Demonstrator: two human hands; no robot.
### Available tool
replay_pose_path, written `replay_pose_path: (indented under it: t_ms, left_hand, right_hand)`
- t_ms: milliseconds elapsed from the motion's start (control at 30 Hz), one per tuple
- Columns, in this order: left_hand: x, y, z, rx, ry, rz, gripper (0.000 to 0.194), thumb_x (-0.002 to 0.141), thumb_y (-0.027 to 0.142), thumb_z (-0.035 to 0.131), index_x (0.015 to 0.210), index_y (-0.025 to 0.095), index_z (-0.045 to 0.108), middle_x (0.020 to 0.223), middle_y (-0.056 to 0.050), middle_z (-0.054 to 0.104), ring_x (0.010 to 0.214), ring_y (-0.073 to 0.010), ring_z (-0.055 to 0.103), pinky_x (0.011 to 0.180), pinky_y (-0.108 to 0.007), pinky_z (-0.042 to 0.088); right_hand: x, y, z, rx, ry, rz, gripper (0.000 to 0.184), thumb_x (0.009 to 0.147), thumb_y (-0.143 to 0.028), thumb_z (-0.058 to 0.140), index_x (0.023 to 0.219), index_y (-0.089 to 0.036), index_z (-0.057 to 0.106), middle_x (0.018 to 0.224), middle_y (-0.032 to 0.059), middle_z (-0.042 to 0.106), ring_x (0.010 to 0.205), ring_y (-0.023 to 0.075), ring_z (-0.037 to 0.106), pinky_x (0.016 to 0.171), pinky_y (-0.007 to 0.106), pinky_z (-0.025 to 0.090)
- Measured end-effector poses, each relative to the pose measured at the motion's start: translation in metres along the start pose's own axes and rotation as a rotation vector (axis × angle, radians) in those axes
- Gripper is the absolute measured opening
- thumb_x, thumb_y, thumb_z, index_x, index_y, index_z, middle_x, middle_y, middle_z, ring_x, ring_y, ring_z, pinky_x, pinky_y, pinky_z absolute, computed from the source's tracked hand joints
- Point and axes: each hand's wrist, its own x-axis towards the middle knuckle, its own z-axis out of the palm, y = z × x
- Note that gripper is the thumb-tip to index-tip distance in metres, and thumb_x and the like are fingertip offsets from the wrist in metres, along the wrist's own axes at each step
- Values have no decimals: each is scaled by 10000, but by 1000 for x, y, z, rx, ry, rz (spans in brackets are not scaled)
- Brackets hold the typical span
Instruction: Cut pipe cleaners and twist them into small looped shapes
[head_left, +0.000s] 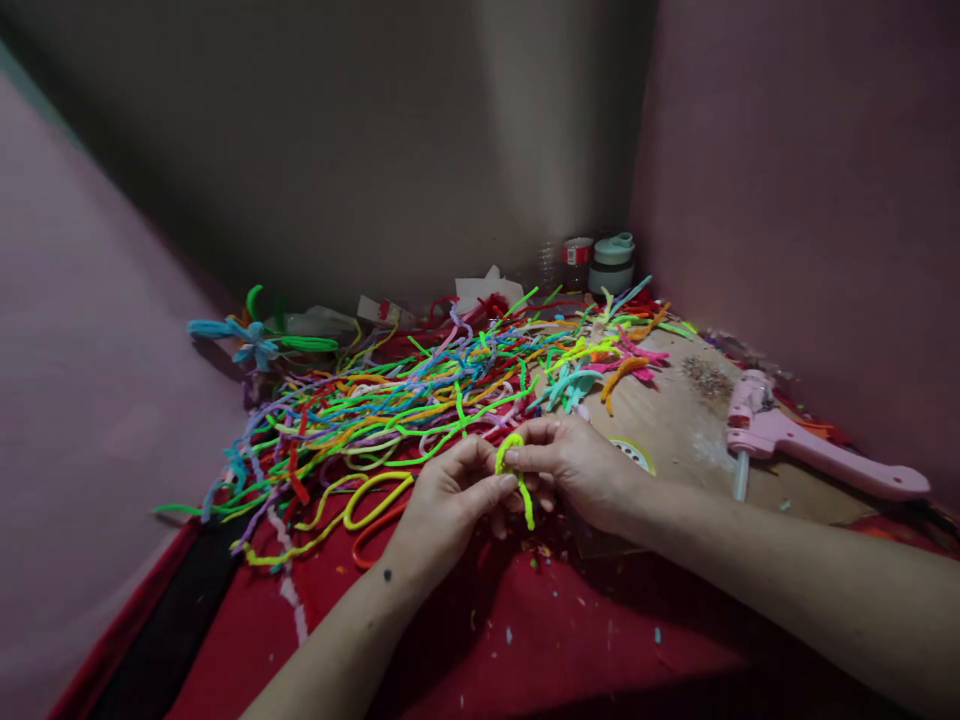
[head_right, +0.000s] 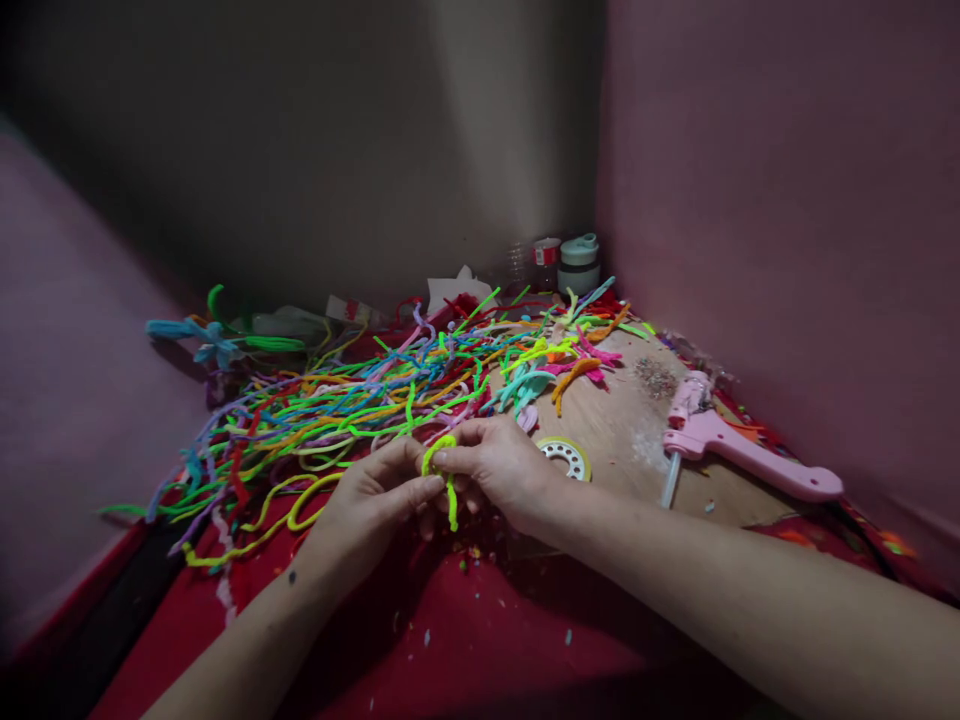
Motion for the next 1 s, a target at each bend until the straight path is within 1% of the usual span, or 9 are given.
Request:
replay_pose_path:
  t_ms: [133, 333, 500, 600, 667, 733, 867, 933, 1000]
  left_hand:
    - [-3, 2, 4, 104, 40, 39, 173, 769, 259, 601, 707, 178, 460, 603, 16, 588, 532, -119, 554, 515, -248, 459]
    - [-1, -4, -1, 217, 69, 192, 122, 730, 189, 635, 764, 174, 519, 720, 20, 522, 567, -90, 497, 509, -218, 419]
    - [-1, -16, -4, 595, 185, 511, 71, 787, 121, 552, 804, 184, 525, 780, -1, 542, 711, -112, 521, 658, -234, 436]
    - [-3, -22, -6, 762, 182, 654, 156, 806, 83, 499, 921, 189, 503, 824, -11, 547, 732, -112, 521, 675, -228, 433]
    - [-4, -23, -6, 825, 177, 710, 195, 810, 76, 485, 968, 190, 485, 852, -20, 548, 761, -117, 526, 690, -227, 433]
    - [-5, -22, -7, 837, 194, 702, 189, 817, 81, 477, 969, 194, 480, 853, -21, 546, 762, -119, 528, 691, -227, 432]
    - [-6, -18, -6, 762, 230, 579, 167, 819, 96, 463, 942, 207, 483, 828, -10, 551, 728, -119, 542, 681, -232, 435]
    - [-6, -17, -5, 685, 209, 502, 196, 811, 105, 467, 971, 217, 482, 865, -18, 582, 759, -130, 571, 700, -242, 445]
    - [-6, -16, -3, 592, 184, 416, 252, 789, 116, 492, 1014, 228, 486, 891, -25, 612, 779, -143, 595, 706, -249, 453]
  right_hand:
    - [1, 2, -3, -7, 20, -15, 85, 661, -185, 630, 617, -145, 570, 443, -43, 482, 347, 50, 378, 334, 182, 251]
    - [3, 0, -3, 137, 46, -5, 128, 597, -194, 701, 613, -137, 587, 485, -45, 506, 357, 40, 393, 347, 184, 288]
    - [5, 3, -5, 249, 19, 113, 148, 546, -164, 724, 623, -117, 607, 497, -37, 510, 407, 43, 412, 364, 174, 302]
    - [6, 4, -6, 271, -3, 147, 147, 538, -151, 726, 616, -119, 606, 480, -46, 489, 407, 45, 403, 370, 177, 311]
    - [5, 3, -6, 276, -10, 145, 145, 536, -153, 728, 600, -115, 604, 481, -42, 488, 411, 48, 409, 374, 180, 319]
    - [3, 1, -5, 286, -27, 113, 136, 545, -159, 725, 605, -108, 614, 516, -28, 516, 435, 54, 438, 387, 181, 337]
    - [1, 1, -3, 290, -64, 0, 139, 623, -214, 716, 693, -107, 660, 618, 7, 584, 501, 80, 508, 436, 202, 399]
    - [1, 2, -3, 264, -37, -33, 176, 645, -264, 727, 700, -108, 667, 614, 10, 587, 482, 75, 501, 420, 197, 390]
    - [2, 3, -2, 250, 16, -32, 218, 616, -291, 760, 691, -107, 670, 599, 9, 585, 454, 63, 483, 390, 182, 366]
